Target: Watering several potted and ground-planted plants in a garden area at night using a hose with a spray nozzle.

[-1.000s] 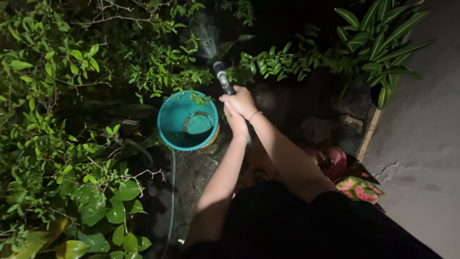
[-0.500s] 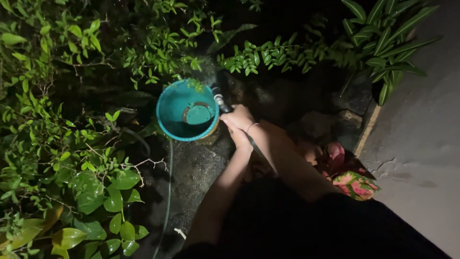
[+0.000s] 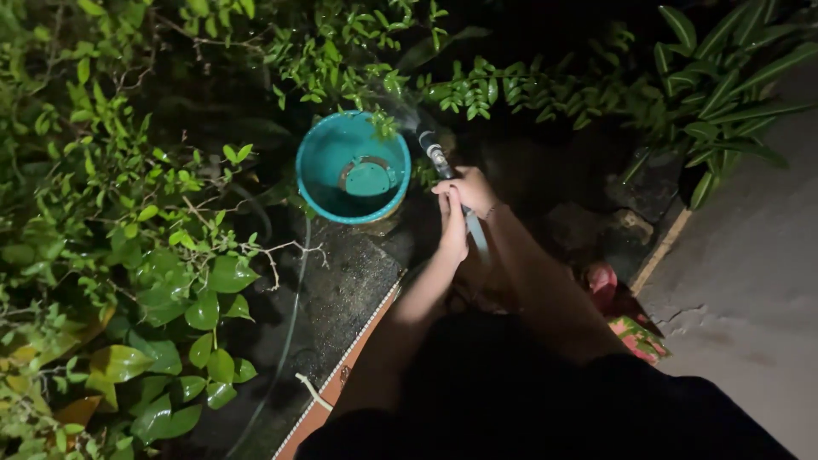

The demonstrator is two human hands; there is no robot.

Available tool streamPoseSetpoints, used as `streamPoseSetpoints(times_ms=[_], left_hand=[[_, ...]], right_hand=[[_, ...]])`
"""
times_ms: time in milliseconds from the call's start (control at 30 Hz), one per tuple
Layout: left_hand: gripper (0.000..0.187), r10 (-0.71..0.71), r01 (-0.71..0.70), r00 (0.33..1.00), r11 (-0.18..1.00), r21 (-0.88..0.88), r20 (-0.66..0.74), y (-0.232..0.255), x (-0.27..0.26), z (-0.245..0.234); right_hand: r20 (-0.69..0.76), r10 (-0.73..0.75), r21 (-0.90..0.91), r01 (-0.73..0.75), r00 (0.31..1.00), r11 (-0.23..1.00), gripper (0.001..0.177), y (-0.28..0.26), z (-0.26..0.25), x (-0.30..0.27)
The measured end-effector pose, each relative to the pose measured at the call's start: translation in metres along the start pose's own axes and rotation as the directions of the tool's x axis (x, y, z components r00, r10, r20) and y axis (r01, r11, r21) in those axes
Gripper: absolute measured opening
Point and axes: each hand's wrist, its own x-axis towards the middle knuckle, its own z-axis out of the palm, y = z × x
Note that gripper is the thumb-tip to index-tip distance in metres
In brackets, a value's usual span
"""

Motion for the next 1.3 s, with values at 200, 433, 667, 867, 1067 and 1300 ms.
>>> streamPoseSetpoints(times_ms=[200,433,667,867,1067,1300], left_hand=[[0.084,-0.167,0.166,0.981,0.986,-0.009,-0.099,0.027,0.001,0.0],[0.083,0.066,-0.075,0.987,0.995,-0.059,-0.149,0.041,0.012,-0.019],[0.081,0.181,-0.23,0.919,0.967,-0.105,-0.351,0.056,0.012,-0.059],[0.082,0.177,-0.278,0.889,0.941,-0.192,-0.422,0.095,-0.001,-0.078],[0.094,-0.003,-0.133,0.913,0.943,-0.305,-0.408,0.108,-0.004,-0.094],[0.091,0.118,-0.147,0.976,0.977,-0.156,-0.18,0.101,0.007,-0.071]], right_hand=[[-0.021,0.003,-0.195,-0.007,1.0,0.981,0.036,0.001,0.02,0.014],[-0.026,0.094,-0.279,-0.098,0.995,0.955,0.038,-0.054,0.054,0.015],[0.17,0.06,-0.351,0.003,0.984,0.936,0.04,-0.083,0.111,0.014],[0.24,0.018,-0.384,0.077,0.971,0.92,0.042,-0.103,0.152,0.012],[0.18,0.055,-0.426,0.027,0.982,0.904,0.039,-0.124,0.17,-0.003],[-0.08,0.023,-0.367,-0.051,0.997,0.929,0.041,-0.105,0.132,0.01]])
